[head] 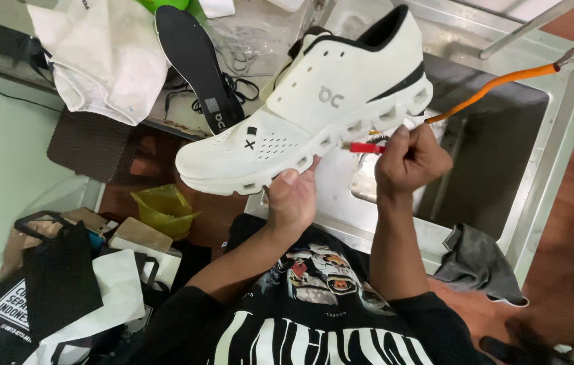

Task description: The person cleans a white shoe using a brush and a sponge over a sink. The person scrubs the sole and sides of the shoe with a brush, rinses it under a faucet, and wipes it with a sponge.

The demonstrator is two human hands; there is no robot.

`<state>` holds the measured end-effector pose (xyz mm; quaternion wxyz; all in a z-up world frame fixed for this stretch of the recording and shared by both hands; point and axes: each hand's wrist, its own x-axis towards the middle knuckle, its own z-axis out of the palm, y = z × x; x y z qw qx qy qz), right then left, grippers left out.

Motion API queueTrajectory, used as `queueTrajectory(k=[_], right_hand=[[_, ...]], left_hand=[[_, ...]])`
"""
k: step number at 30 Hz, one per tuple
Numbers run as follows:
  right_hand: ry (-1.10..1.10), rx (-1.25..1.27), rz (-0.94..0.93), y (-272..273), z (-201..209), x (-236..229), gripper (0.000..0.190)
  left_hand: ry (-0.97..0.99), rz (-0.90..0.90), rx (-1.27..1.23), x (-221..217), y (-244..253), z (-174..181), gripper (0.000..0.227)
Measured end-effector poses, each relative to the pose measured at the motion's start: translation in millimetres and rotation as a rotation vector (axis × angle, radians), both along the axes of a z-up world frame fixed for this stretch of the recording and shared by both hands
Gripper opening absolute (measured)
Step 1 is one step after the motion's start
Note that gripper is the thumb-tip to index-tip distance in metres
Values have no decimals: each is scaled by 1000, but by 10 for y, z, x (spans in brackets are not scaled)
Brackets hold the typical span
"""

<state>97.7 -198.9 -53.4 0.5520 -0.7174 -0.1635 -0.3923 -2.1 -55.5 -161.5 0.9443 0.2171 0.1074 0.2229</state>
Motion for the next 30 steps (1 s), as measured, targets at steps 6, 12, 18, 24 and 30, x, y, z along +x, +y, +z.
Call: queueTrajectory(k=[6, 12, 18, 24, 30], right_hand=[[277, -183, 93, -32, 776, -412, 32], [99, -819, -71, -776, 963, -389, 20], [57, -728, 77, -255, 981, -414, 32], [162, -653, -2, -505, 977, -358, 25], [246, -691, 131, -149, 1178, -433, 27]], left_hand=[[27, -87, 80, -100, 108, 527, 78], [-74, -220, 68, -345, 427, 1209, 89], [-151, -242, 250, -376, 259, 1052, 83], [-128, -231, 311, -423, 336, 961, 80], [-164, -246, 269, -337, 355, 905, 84]])
